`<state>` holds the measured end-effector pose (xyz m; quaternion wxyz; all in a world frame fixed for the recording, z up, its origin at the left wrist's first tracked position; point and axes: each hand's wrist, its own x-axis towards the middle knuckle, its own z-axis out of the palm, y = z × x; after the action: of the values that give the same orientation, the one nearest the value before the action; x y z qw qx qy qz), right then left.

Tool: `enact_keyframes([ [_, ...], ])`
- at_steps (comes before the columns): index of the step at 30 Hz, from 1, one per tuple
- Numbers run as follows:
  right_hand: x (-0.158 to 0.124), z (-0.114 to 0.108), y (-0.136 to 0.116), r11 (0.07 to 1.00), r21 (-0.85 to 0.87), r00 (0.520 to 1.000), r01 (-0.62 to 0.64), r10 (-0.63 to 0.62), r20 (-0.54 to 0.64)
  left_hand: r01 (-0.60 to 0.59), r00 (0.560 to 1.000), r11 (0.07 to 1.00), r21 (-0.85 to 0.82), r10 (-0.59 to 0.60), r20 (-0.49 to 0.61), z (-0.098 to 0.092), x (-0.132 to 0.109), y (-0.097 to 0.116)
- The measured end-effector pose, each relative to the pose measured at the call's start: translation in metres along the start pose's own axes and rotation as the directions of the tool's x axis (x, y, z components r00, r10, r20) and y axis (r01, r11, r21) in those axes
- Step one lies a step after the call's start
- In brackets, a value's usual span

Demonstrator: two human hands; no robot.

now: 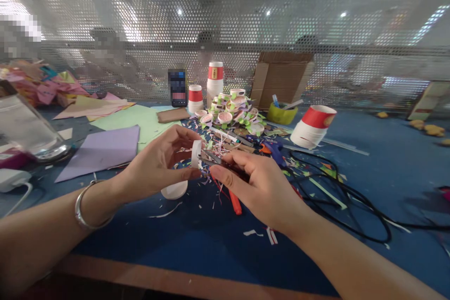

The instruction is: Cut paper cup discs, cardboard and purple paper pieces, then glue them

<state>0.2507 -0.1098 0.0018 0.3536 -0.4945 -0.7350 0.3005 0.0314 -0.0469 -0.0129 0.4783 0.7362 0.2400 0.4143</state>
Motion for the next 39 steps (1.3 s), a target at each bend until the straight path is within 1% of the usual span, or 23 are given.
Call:
enact_keyframes([
  [3,0.0,0.001,0.0,1.0,0.0,1.0,0.013,-0.013,0.019,-0.027,0.999,0.998,0.049,0.028,-0.015,0.001,-0.001,0.001],
  [9,-0.001,0.002,-0.001,0.999,-0.054,0.999,0.008,-0.006,0.037,-0.079,0.996,0.987,0.141,0.084,-0.032,0.003,-0.002,0.003],
  [19,0.002,0.003,0.0,0.994,-0.093,0.999,0.048,-0.048,0.011,-0.119,0.99,0.963,0.243,0.135,-0.05,0.004,-0.004,0.0],
  [24,0.001,0.002,0.001,0.99,-0.12,0.998,0.069,-0.069,0.003,-0.176,0.977,0.942,0.285,0.203,-0.07,0.004,-0.004,-0.004],
  [27,0.0,0.002,0.002,0.989,-0.128,0.997,0.072,-0.072,0.005,-0.19,0.971,0.922,0.336,0.228,-0.076,0.004,-0.004,-0.006],
  [31,0.0,0.001,0.003,0.985,-0.157,0.997,0.074,-0.074,0.003,-0.233,0.953,0.866,0.443,0.295,-0.075,0.005,-0.006,-0.002],
  [36,-0.001,0.002,0.003,0.979,-0.185,0.996,0.087,-0.092,-0.018,-0.244,0.935,0.734,0.634,0.352,-0.048,0.003,-0.008,0.006],
  [39,-0.001,0.002,0.003,0.976,-0.201,0.996,0.083,-0.09,-0.025,-0.286,0.913,0.646,0.708,0.409,-0.005,0.001,-0.009,0.009],
])
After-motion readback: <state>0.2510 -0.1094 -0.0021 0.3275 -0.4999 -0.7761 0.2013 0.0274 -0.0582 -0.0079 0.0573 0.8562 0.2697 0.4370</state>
